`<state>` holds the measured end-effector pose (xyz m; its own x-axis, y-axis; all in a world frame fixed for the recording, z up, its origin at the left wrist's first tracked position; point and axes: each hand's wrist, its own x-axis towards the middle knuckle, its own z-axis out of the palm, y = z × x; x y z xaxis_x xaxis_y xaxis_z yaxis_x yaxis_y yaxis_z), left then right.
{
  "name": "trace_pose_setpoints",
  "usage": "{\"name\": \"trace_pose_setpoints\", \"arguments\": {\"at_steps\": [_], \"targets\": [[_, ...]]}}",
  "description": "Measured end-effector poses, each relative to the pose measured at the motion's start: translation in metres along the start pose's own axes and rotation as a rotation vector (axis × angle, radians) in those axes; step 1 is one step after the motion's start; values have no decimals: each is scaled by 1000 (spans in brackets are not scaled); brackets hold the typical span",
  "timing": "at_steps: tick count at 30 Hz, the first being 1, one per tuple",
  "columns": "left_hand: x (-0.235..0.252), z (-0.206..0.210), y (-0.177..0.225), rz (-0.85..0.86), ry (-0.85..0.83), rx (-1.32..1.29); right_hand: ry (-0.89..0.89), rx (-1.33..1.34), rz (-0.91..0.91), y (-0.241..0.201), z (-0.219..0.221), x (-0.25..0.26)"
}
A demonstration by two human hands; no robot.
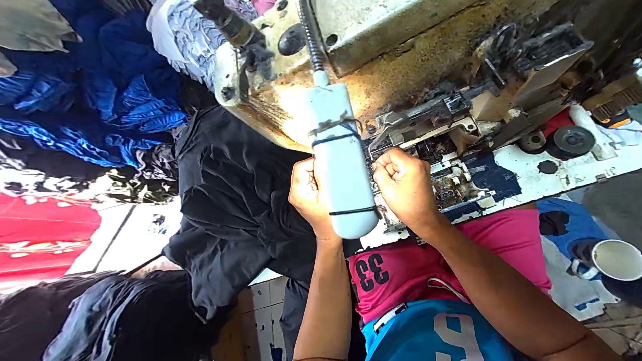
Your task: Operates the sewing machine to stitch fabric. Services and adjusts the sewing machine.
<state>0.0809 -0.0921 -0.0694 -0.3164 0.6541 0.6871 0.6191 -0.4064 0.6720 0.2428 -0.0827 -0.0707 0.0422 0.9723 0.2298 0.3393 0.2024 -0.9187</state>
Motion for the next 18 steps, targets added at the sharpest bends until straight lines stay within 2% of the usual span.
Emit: {"name": "trace_pose_setpoints", "arguments": {"at_steps": [18], "targets": [[-3,-1,-11,45,58,72,-65,-5,54,-2,0,4]]}}
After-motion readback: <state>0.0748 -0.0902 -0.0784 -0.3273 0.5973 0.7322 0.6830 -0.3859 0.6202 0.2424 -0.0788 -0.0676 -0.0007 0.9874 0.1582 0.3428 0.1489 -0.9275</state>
